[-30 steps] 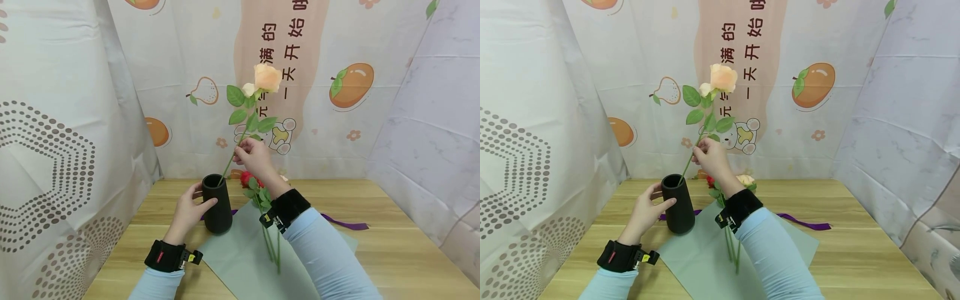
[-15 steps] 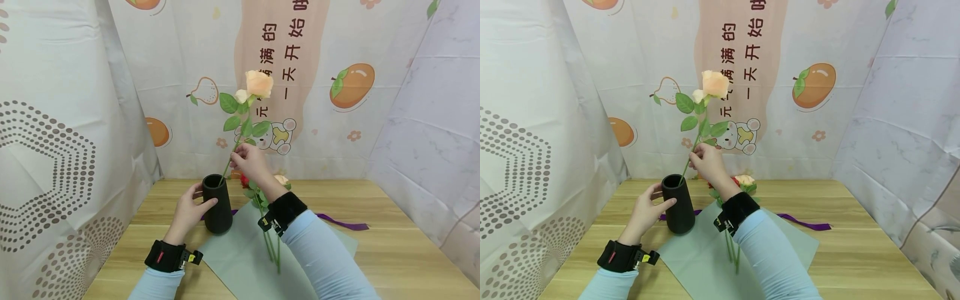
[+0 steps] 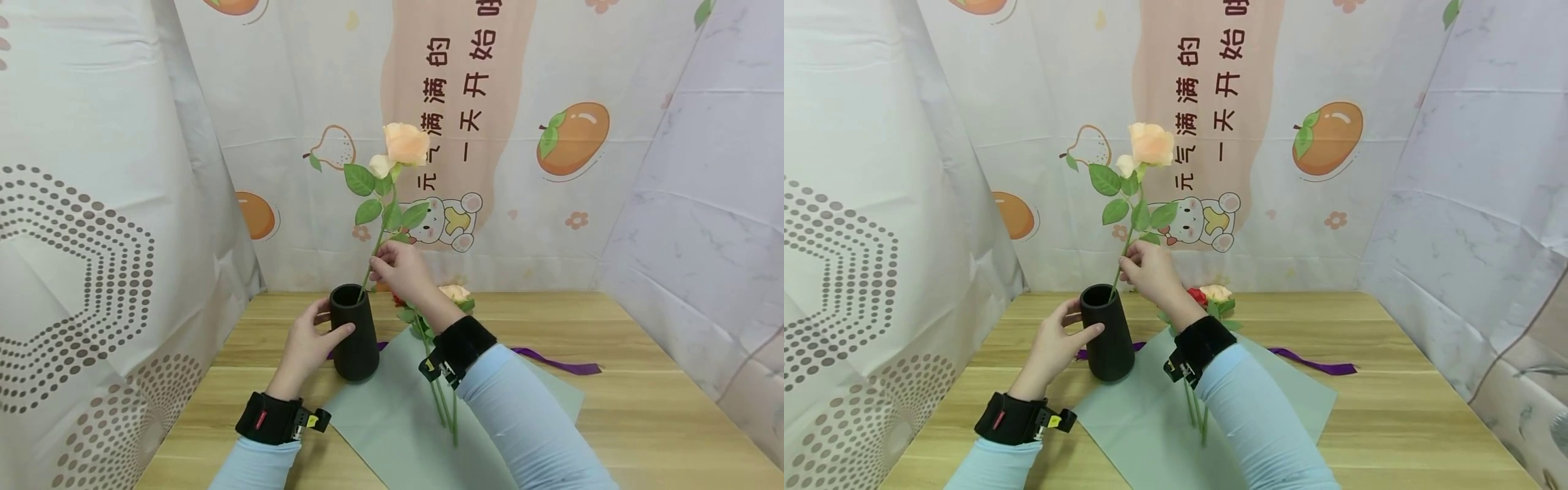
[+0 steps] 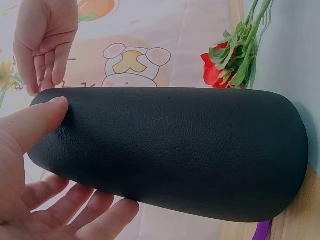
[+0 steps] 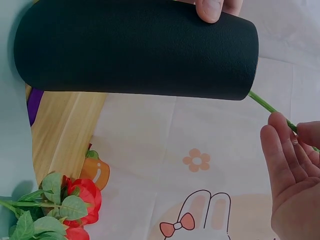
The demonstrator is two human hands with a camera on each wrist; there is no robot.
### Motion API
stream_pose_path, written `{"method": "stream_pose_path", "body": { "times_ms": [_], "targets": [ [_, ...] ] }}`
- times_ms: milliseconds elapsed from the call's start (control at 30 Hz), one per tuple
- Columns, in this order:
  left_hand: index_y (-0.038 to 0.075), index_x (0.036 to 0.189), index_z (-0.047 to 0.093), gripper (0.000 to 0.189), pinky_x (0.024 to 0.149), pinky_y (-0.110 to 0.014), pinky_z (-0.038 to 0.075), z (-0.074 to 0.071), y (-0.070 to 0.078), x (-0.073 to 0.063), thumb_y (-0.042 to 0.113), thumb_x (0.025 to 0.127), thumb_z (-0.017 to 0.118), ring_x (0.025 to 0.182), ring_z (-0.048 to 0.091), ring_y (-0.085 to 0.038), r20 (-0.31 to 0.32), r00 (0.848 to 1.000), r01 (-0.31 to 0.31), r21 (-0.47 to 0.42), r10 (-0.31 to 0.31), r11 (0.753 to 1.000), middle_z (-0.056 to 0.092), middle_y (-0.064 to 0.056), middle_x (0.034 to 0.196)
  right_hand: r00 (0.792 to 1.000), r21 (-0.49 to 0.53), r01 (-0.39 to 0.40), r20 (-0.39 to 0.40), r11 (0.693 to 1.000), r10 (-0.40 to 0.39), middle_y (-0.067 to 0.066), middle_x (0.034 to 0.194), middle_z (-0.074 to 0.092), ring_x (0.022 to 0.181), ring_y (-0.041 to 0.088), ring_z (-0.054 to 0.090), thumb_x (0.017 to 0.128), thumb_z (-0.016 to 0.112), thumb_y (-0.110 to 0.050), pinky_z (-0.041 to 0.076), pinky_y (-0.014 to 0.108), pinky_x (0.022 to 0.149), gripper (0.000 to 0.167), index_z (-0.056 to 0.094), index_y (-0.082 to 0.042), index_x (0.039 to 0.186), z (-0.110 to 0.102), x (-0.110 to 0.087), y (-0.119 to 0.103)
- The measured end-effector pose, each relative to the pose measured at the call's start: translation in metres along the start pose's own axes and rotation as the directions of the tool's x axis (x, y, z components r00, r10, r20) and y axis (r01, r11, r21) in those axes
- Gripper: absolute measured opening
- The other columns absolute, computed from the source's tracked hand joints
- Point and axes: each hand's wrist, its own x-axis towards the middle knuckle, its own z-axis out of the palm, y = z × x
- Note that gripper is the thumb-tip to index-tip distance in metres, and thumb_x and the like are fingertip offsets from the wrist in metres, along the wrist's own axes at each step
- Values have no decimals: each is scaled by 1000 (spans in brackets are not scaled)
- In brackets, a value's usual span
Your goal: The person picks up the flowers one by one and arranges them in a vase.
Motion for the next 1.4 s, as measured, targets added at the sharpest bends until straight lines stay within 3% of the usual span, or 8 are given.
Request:
{"method": "stream_pose_path", "body": {
  "times_ms": [233, 433, 767, 1100, 1400],
  "targets": [
    [13, 143, 54, 65, 93, -55, 55, -1, 2, -1, 32, 88, 83, 126, 56, -33, 1, 1000, 9, 8, -9, 1000, 56, -10, 141, 1000, 16, -11, 12, 1000, 11, 7, 82, 72, 84, 35, 73, 103, 62, -15, 60, 28, 67, 12, 66, -4, 101, 1, -1, -1],
    [14, 142, 54, 64, 97, -53, 53, -1, 3, -1, 31, 88, 83, 126, 57, -32, 0, 1000, 11, 0, -11, 1000, 57, -9, 140, 999, 10, -8, 43, 1000, 8, 6, 82, 72, 81, 29, 74, 103, 62, -14, 61, 29, 68, 12, 66, -3, 100, 3, -1, 2],
    [13, 141, 55, 63, 99, -55, 50, -1, 1, -1, 30, 88, 83, 125, 57, -32, -3, 1000, -1, -14, 1, 1000, 58, -9, 139, 997, -48, 5, 80, 999, -1, 6, 82, 71, 74, 20, 72, 102, 64, -11, 61, 32, 69, 10, 65, -2, 99, 13, -4, 9],
    [11, 139, 57, 61, 98, -54, 52, 0, 1, -2, 26, 87, 84, 123, 58, -34, -14, 1000, -13, -26, 13, 1000, 59, -9, 137, 995, -173, 35, 96, 984, -19, 1, 81, 69, 63, 13, 66, 99, 68, -17, 57, 28, 59, 10, 69, -7, 98, 17, -10, 17],
    [10, 140, 57, 63, 96, -53, 54, 0, 1, -1, 28, 86, 85, 124, 57, -35, -19, 1000, -15, -6, 15, 1000, 59, -11, 139, 995, -232, 39, 102, 972, -15, -4, 77, 66, 69, 14, 59, 97, 71, -22, 50, 27, 58, 12, 72, -11, 92, 22, -15, 22]
  ]
}}
